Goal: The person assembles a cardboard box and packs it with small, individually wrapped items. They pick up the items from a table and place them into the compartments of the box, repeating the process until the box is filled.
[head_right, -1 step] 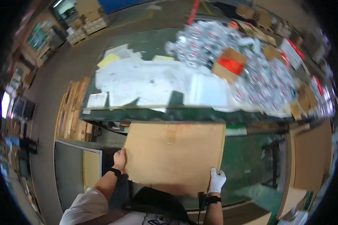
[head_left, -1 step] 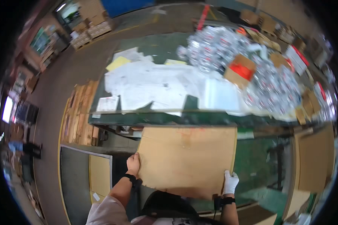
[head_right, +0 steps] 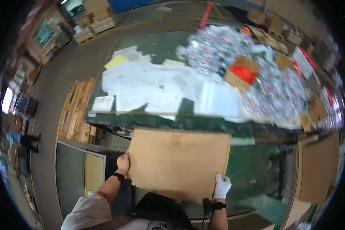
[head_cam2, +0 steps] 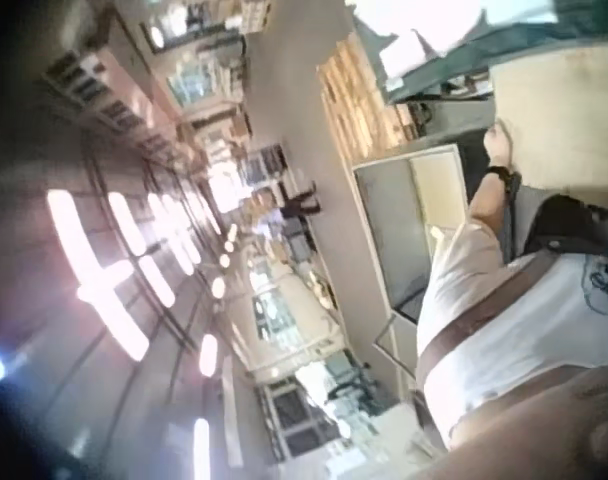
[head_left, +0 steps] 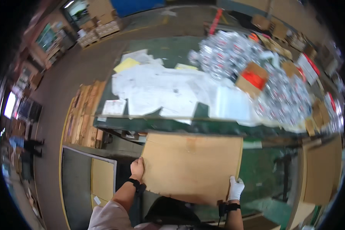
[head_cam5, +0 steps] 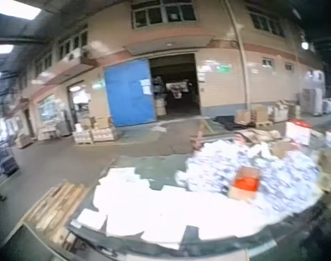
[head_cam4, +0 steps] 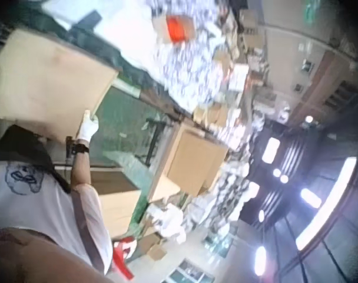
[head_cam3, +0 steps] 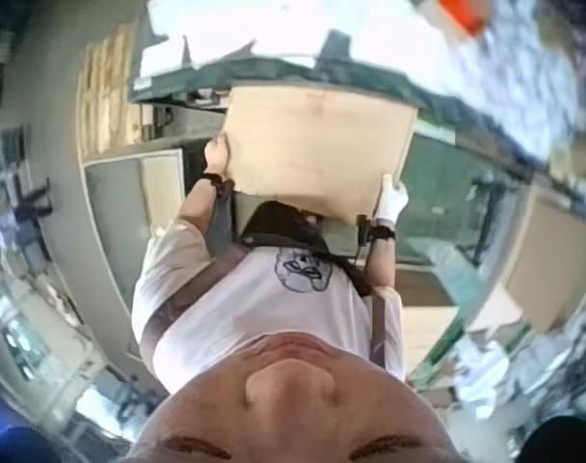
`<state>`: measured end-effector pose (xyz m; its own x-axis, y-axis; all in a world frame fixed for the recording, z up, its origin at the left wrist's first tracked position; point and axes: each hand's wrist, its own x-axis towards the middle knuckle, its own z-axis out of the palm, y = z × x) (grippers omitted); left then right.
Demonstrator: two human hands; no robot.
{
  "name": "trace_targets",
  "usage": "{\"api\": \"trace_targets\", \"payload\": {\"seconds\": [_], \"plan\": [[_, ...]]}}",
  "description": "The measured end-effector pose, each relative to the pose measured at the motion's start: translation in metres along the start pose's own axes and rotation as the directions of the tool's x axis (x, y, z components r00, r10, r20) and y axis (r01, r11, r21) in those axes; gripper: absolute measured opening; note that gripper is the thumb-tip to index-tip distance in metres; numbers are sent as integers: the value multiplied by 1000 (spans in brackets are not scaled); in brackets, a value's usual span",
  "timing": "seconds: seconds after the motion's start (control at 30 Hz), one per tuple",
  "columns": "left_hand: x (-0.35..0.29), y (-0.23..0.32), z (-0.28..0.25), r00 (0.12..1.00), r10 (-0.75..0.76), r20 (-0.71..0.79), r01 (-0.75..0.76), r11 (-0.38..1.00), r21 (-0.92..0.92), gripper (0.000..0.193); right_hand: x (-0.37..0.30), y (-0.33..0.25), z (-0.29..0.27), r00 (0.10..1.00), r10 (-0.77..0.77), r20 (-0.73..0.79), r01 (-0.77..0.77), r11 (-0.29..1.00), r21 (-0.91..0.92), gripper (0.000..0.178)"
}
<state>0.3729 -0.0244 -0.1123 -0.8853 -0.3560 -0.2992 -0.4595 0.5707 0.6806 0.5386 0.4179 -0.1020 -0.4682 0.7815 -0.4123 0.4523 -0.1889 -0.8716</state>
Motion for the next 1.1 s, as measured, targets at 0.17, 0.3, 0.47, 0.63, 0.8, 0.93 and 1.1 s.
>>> {"api": "trace_targets", "payload": {"seconds": [0.17, 0.3, 0.47, 0.63, 0.8, 0.93, 1.1], "plan": [[95, 5, 10, 999, -22, -34, 19, 997, -71, 47, 78, -10, 101, 992, -87, 87, 88, 996, -11, 16], [165, -13, 10, 998, 60, -6, -59, 962, -266, 37, 145, 3, 162, 966, -185, 181, 227, 940, -253, 12], [137, -39, -5, 973, -227, -51, 191, 906, -378, 77, 141, -5, 155, 880, -8, 475, 23, 999, -26, 33], [100, -25, 29, 623, -56, 780, 761, -191, -620, 41, 85, -29, 230, 858, 165, 486, 33, 927, -373, 38], [114, 30, 31, 734, -150, 662, 668, -20, -744, 27, 80, -42, 279, 769, 176, 614, 393, 627, -672, 36], [144, 16, 31, 710, -19, 704, 552, 636, -540, 35, 89, -32, 255, 714, 199, 672, 543, 448, -710, 35], [114, -85, 58, 517, 42, 855, -118, 993, 23, 47, 72, -12, 138, 674, 280, 684, 639, 245, -729, 37]]}}
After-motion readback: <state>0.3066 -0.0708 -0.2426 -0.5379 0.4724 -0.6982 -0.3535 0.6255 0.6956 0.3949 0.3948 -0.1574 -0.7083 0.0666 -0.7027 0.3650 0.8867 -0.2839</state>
